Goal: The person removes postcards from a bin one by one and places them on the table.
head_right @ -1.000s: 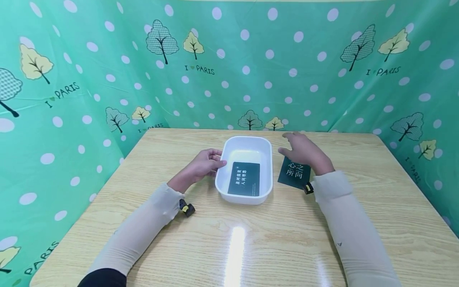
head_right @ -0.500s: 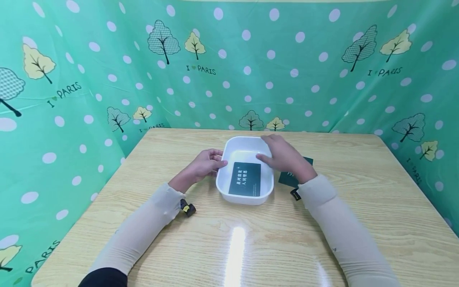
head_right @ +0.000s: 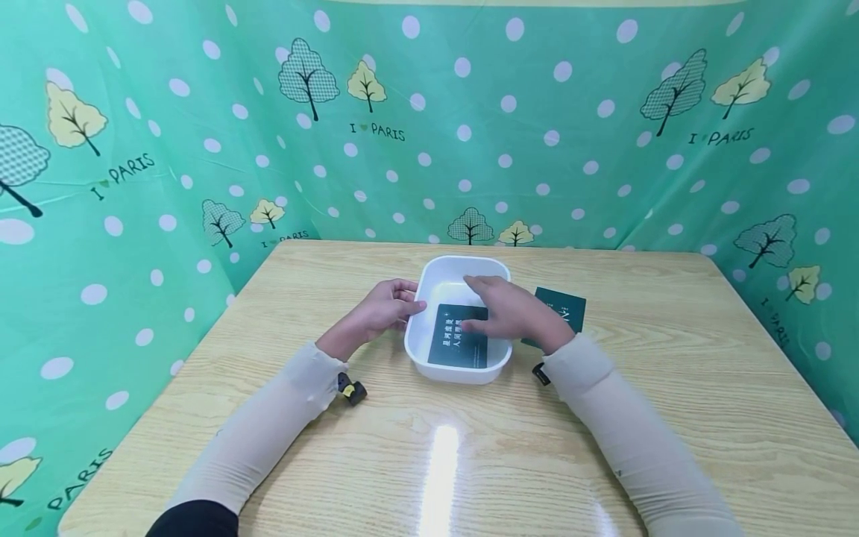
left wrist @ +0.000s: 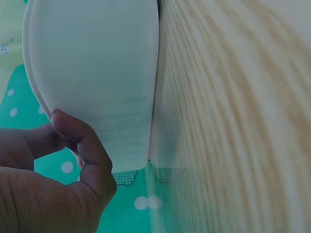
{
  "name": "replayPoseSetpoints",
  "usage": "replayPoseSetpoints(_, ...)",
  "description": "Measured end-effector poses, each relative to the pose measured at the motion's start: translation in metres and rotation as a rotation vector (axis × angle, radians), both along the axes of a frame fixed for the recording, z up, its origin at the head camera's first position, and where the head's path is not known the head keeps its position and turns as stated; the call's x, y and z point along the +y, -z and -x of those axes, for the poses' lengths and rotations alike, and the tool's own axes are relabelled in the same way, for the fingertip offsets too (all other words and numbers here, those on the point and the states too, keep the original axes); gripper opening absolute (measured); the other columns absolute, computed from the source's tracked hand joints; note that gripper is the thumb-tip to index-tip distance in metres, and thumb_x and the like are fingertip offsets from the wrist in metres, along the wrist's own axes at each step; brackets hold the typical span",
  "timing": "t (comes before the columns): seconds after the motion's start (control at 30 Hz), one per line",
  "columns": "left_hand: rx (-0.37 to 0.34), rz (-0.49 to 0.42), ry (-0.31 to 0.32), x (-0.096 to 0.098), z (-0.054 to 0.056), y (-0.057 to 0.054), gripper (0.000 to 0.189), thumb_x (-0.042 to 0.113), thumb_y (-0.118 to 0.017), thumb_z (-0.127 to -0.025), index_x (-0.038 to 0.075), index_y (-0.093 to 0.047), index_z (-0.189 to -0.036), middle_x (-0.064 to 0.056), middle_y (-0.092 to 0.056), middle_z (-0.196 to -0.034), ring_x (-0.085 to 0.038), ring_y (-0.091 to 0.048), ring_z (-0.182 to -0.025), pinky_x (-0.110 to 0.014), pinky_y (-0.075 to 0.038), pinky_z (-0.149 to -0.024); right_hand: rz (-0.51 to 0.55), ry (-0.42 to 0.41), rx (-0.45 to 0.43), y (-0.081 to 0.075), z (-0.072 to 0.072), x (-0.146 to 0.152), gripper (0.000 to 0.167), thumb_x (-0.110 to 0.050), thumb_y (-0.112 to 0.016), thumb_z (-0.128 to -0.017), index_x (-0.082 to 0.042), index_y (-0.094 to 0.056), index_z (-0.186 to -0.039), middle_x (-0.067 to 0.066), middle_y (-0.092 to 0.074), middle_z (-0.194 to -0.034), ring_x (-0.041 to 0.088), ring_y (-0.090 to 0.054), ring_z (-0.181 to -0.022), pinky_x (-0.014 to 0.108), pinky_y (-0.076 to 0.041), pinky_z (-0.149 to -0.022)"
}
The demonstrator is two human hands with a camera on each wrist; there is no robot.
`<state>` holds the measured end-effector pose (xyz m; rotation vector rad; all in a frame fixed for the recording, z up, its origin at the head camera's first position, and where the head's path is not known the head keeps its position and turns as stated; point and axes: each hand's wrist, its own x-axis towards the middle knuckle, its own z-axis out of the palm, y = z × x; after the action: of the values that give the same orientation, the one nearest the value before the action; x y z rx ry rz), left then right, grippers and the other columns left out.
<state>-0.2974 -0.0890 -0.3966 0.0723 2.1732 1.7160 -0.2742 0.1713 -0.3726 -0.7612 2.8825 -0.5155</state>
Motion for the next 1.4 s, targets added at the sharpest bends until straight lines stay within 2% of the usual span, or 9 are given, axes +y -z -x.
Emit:
replayPoseSetpoints(0.3,-0.003,-0.007,0.003,-0.001,0.0,0.0,0.045,0.011,-0.074,-0.096,0.006,-0.054,-0.135,-0.011,-0.064,-0.112,-0.02,-0.063,-0.08,-0.03,-0.053,-0.063,-0.051,-0.063,-0.014,0.007,-0.003,-0.006,0.097,-0.058,-0.074,-0.088,-0.007,-0.034,-0.159,0.022,-0.048,-0.152,0.04,-0.048,-0.139,0.058,-0.04,-0.112)
replayPoseSetpoints(0.47,0.0,-0.006,0.002,0.0,-0.001,-0.001,0.045,0.011,-0.074,-0.095,0.006,-0.054,-0.135,-0.012,-0.064,-0.112,-0.021,-0.063,-0.081,-0.03,-0.054,-0.062,-0.105,-0.057,-0.017,0.009,-0.003,-0.007,0.104,-0.07,-0.073,-0.081,-0.011,-0.037,-0.159,0.018,-0.054,-0.149,0.036,-0.054,-0.134,0.057,-0.042,-0.11)
replayPoseSetpoints(0.63,0.001,0.003,-0.002,0.001,-0.002,-0.002,0.044,0.01,-0.073,-0.096,0.006,-0.054,-0.135,-0.012,-0.063,-0.112,-0.022,-0.063,-0.082,-0.03,-0.054,-0.063,-0.174,-0.042,-0.023,0.012,-0.003,-0.01,0.112,-0.079,-0.072,-0.074,-0.014,-0.038,-0.159,0.015,-0.056,-0.148,0.036,-0.053,-0.133,0.058,-0.041,-0.111)
replayPoseSetpoints(0.9,0.0,0.013,-0.006,0.001,-0.001,-0.001,0.042,0.012,-0.073,-0.096,0.007,-0.055,-0.134,-0.011,-0.063,-0.11,-0.022,-0.064,-0.08,-0.03,-0.053,-0.064,-0.217,-0.026,-0.05,0.011,-0.005,-0.013,0.109,-0.072,-0.08,-0.072,-0.015,-0.042,-0.157,0.013,-0.059,-0.145,0.039,-0.05,-0.132,0.062,-0.035,-0.112)
replayPoseSetpoints(1.1,0.0,0.013,-0.007,0.0,0.0,0.0,0.043,0.012,-0.073,-0.096,0.007,-0.055,-0.135,-0.011,-0.061,-0.109,-0.022,-0.063,-0.079,-0.03,-0.053,-0.064,-0.219,-0.021,-0.048,0.01,-0.005,-0.014,0.109,-0.068,-0.082,-0.073,-0.014,-0.041,-0.158,0.014,-0.055,-0.149,0.039,-0.049,-0.135,0.062,-0.034,-0.114)
replayPoseSetpoints(1.27,0.006,0.013,-0.01,0.0,0.0,0.001,0.043,0.012,-0.073,-0.096,0.008,-0.055,-0.134,-0.011,-0.062,-0.11,-0.021,-0.063,-0.08,-0.03,-0.054,-0.063,-0.206,-0.004,-0.038,0.011,-0.005,-0.014,0.114,-0.07,-0.082,-0.071,-0.015,-0.036,-0.16,0.018,-0.051,-0.151,0.041,-0.049,-0.133,0.061,-0.04,-0.11)
replayPoseSetpoints(1.4,0.011,0.003,-0.008,0.001,0.001,0.001,0.042,0.011,-0.073,-0.096,0.007,-0.055,-0.134,-0.012,-0.063,-0.11,-0.021,-0.063,-0.079,-0.03,-0.054,-0.062,-0.177,0.001,-0.024,0.009,-0.006,-0.014,0.117,-0.068,-0.084,-0.07,-0.014,-0.034,-0.161,0.018,-0.05,-0.147,0.035,-0.052,-0.125,0.055,-0.047,-0.105)
